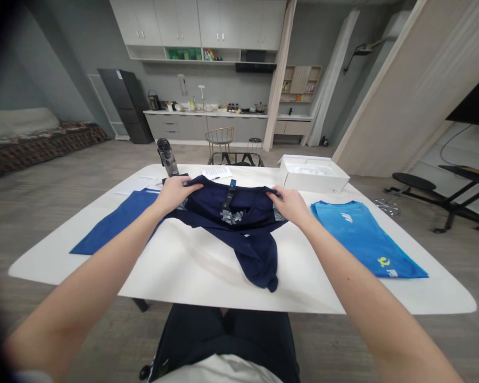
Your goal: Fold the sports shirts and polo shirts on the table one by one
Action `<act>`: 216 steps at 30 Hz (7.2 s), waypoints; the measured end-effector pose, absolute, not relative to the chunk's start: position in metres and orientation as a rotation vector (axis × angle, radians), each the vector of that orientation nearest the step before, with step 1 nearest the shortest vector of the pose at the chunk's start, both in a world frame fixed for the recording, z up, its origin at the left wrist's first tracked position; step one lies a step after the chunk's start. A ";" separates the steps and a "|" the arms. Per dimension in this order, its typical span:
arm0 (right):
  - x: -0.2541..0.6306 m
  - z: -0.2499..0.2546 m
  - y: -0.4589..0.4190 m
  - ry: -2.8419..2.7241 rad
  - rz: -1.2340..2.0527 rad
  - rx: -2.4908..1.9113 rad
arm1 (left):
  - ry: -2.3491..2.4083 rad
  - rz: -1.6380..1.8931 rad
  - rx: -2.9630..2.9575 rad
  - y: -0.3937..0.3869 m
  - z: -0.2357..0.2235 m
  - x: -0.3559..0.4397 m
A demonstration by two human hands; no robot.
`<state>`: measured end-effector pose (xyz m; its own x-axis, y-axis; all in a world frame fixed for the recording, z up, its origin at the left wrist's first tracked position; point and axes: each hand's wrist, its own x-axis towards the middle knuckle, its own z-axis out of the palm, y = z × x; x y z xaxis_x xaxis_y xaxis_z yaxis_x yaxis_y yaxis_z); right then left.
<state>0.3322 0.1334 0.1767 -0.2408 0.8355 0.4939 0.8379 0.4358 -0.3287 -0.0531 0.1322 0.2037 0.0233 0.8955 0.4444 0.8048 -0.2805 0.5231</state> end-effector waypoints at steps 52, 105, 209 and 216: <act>0.302 0.007 0.255 -1.927 0.109 -2.283 | 2.193 0.247 2.031 0.252 0.018 0.033; 0.324 0.008 0.179 -2.416 0.264 -1.484 | 1.380 0.620 2.450 0.162 0.032 0.088; 0.424 0.014 0.363 -1.531 0.607 -2.062 | 1.430 0.277 2.377 0.499 -0.001 0.188; 0.359 0.113 0.343 -1.389 1.217 -1.451 | 1.054 0.892 1.860 0.495 0.014 0.174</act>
